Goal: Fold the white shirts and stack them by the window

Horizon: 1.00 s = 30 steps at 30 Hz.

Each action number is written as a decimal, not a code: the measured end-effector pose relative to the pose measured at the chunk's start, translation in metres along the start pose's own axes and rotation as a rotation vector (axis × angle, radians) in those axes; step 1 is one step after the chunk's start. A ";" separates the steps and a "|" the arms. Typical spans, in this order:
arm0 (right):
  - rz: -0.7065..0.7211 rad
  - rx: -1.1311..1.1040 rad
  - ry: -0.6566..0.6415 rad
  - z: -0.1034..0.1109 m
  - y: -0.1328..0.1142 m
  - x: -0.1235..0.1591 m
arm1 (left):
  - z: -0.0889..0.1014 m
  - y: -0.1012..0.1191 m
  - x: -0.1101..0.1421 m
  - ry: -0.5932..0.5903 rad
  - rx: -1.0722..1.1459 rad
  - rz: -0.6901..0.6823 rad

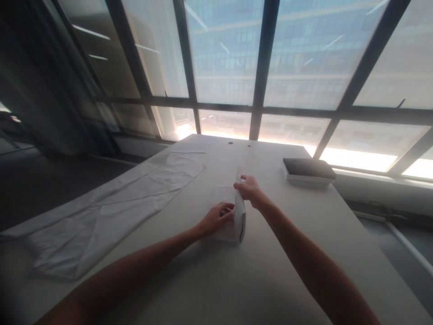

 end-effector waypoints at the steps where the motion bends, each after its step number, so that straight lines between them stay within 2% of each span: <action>1: 0.005 0.019 -0.006 -0.009 -0.001 -0.002 | 0.003 -0.007 -0.002 0.040 0.145 0.064; 4: 0.025 0.082 -0.108 -0.040 0.000 -0.005 | 0.016 -0.025 -0.009 0.163 0.552 0.224; 7: 0.055 0.150 -0.273 -0.067 0.012 -0.006 | 0.031 -0.038 -0.011 0.193 0.733 0.390; 8: 0.085 0.183 -0.264 -0.069 0.016 -0.008 | 0.035 -0.040 -0.010 0.186 0.752 0.445; 10: 0.196 0.281 -0.111 -0.064 0.023 -0.013 | 0.043 -0.043 -0.009 0.172 0.759 0.507; 13: 0.371 0.485 0.147 -0.056 0.033 -0.013 | 0.051 -0.039 -0.009 0.160 0.698 0.471; 15: 0.403 0.601 0.189 -0.058 0.044 -0.009 | 0.052 -0.037 -0.008 0.148 0.642 0.432; 18: 0.438 0.675 0.168 -0.063 0.061 0.010 | 0.050 -0.036 -0.005 0.151 0.588 0.428; 21: 0.599 0.719 0.085 -0.067 0.075 0.047 | 0.050 -0.035 -0.001 0.154 0.560 0.400; 24: 0.721 0.827 0.003 -0.066 0.093 0.079 | 0.049 -0.029 0.000 0.089 0.586 0.306; 30: 0.779 1.002 0.044 -0.062 0.114 0.095 | 0.044 -0.017 0.004 -0.057 0.679 0.167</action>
Point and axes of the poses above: each hand's wrist, its own x-axis away from the middle knuckle, its own z-axis out of the back of the hand, y = z × x, the point moved 7 cm from there along -x, towards the middle knuckle, and after that the axes turned 8 degrees about -z, right-handed, at the moved point
